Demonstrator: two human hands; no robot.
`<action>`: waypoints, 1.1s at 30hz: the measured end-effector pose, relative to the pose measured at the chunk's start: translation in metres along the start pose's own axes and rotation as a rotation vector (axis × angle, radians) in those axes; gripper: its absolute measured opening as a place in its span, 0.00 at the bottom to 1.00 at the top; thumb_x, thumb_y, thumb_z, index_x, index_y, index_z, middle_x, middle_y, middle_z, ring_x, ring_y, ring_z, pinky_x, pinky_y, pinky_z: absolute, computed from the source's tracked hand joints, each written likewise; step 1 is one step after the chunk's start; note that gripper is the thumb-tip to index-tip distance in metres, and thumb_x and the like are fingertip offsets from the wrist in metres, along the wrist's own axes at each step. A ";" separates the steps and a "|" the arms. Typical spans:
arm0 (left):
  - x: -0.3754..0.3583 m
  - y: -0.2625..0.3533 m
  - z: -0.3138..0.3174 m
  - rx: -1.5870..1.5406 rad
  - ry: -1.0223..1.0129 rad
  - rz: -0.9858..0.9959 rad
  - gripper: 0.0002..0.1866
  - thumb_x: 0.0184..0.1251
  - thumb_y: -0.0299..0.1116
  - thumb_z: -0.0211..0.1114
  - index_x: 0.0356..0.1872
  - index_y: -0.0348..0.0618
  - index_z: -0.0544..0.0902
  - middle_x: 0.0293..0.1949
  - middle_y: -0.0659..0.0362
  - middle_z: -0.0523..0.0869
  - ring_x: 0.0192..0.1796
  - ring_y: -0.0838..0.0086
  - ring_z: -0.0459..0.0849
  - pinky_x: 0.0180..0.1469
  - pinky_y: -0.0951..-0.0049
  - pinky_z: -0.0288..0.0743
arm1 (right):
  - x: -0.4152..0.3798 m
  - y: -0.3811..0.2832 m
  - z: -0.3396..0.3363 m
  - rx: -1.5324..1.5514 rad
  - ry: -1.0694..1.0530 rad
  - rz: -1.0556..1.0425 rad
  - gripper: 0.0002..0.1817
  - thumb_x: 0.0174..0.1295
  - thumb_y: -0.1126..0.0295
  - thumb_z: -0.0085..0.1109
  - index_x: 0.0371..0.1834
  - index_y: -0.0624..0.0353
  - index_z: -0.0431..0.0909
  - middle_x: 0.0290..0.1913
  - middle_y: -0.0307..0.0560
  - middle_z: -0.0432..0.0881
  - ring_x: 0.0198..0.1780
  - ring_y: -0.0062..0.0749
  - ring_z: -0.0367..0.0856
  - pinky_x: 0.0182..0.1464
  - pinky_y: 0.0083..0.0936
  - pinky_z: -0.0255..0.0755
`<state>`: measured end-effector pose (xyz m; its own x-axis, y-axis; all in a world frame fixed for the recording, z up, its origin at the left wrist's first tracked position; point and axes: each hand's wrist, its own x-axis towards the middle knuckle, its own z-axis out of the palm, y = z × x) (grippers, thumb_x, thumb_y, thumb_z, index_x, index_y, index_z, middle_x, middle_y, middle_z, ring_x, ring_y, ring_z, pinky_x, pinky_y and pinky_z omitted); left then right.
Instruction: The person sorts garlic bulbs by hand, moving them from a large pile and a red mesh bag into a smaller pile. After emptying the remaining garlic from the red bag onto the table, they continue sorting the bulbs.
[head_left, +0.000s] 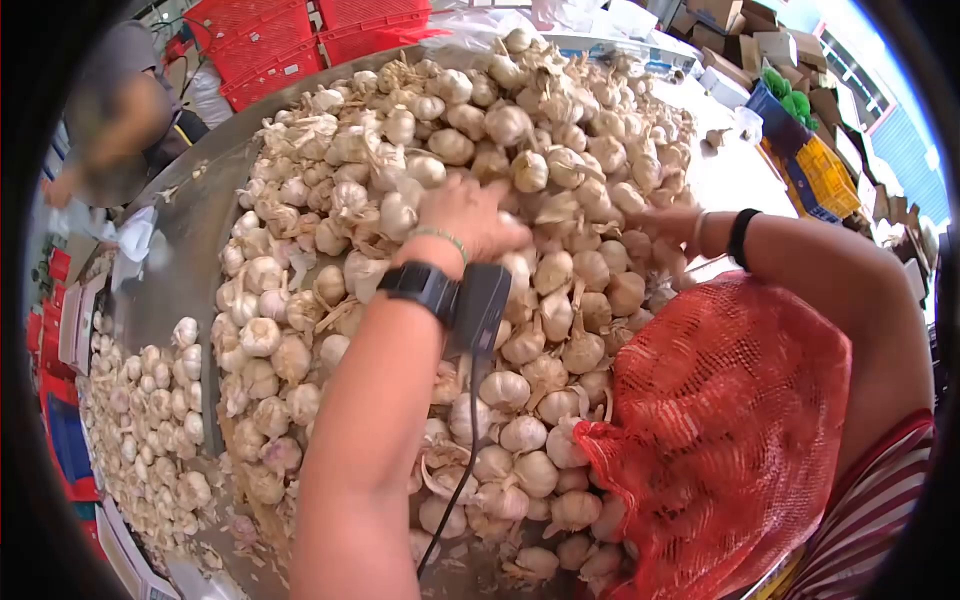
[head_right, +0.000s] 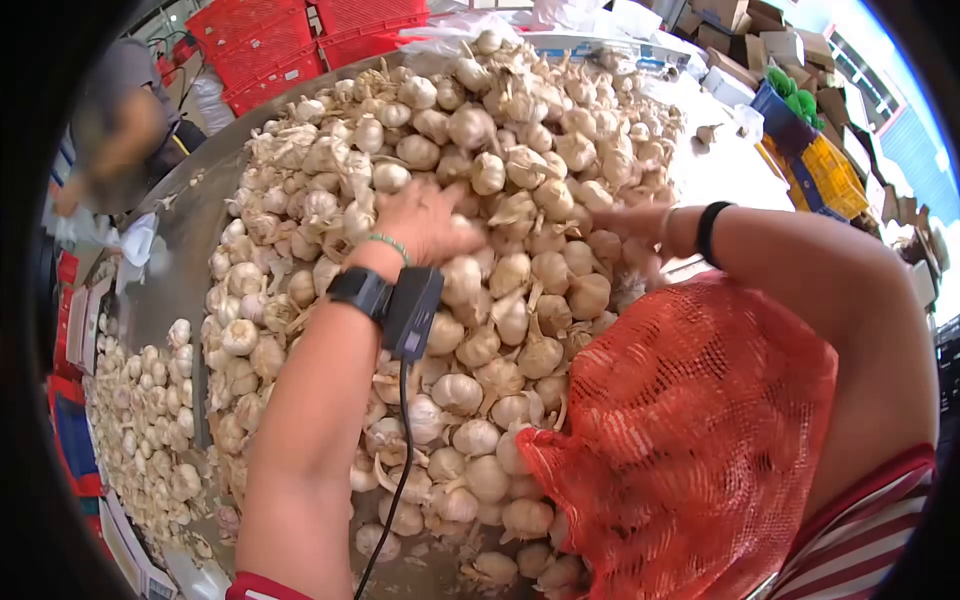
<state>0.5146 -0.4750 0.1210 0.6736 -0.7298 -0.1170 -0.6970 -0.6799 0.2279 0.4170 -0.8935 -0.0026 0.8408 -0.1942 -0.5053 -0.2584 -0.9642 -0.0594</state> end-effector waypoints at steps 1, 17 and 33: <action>-0.017 0.000 -0.009 0.005 -0.080 -0.027 0.43 0.50 0.61 0.60 0.69 0.52 0.69 0.65 0.44 0.72 0.70 0.52 0.64 0.71 0.53 0.56 | -0.053 -0.085 -0.033 0.390 -0.091 0.132 0.43 0.54 0.45 0.64 0.74 0.37 0.57 0.67 0.49 0.66 0.70 0.48 0.62 0.66 0.48 0.63; -0.245 -0.031 0.019 -0.086 -0.189 -0.126 0.44 0.56 0.64 0.59 0.71 0.52 0.65 0.62 0.47 0.76 0.66 0.52 0.70 0.67 0.56 0.61 | -0.201 -0.375 -0.027 0.016 -0.227 -0.222 0.58 0.45 0.35 0.66 0.77 0.47 0.49 0.60 0.64 0.75 0.61 0.55 0.75 0.61 0.41 0.70; -0.419 0.058 0.045 -0.064 -0.200 0.001 0.42 0.57 0.48 0.63 0.73 0.50 0.59 0.76 0.50 0.53 0.78 0.55 0.48 0.72 0.33 0.39 | -0.428 -0.446 0.116 -0.115 0.106 -0.233 0.33 0.64 0.48 0.45 0.73 0.45 0.61 0.78 0.51 0.52 0.78 0.54 0.44 0.68 0.66 0.44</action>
<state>0.1808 -0.2121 0.1402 0.6063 -0.7345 -0.3048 -0.6762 -0.6779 0.2883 0.1171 -0.3593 0.1400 0.9180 0.0230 -0.3958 -0.0019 -0.9980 -0.0625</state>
